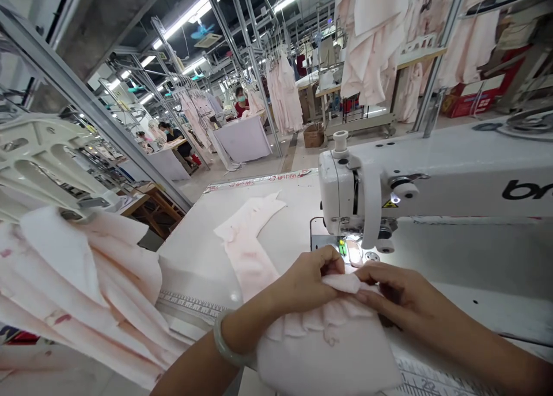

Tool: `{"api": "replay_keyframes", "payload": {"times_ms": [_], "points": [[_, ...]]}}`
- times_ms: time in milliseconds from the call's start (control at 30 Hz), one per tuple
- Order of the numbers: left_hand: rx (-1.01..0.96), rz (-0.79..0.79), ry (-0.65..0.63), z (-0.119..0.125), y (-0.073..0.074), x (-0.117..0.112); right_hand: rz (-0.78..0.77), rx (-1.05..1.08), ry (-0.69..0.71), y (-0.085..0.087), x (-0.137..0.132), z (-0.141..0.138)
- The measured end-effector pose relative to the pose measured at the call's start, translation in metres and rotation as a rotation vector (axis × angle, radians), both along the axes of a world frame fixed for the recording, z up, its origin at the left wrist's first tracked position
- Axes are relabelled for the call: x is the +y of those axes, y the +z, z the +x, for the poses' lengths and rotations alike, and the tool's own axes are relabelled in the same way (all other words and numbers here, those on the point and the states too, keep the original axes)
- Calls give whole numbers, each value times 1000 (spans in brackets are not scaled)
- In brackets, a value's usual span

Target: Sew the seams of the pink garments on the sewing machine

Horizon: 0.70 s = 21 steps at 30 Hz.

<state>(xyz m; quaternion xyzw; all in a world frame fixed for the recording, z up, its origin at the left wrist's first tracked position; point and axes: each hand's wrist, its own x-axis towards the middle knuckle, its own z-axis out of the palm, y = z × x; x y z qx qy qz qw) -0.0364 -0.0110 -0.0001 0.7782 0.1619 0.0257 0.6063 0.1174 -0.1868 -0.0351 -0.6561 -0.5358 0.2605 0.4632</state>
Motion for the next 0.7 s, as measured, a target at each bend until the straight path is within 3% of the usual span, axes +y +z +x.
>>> {"api": "replay_keyframes", "payload": {"times_ms": [167,433,533,700], "points": [[-10,-64,-98,-2,5,5,3,-7,16,3,2,1],[-58,50,50,3,-11,1,-56,-157,-26,-9,1,5],[-23,246,71,8,-19,2,13,-323,-37,-16,2,9],[64,717,60,19,-35,11,155,-581,-57,-24,1,15]]}}
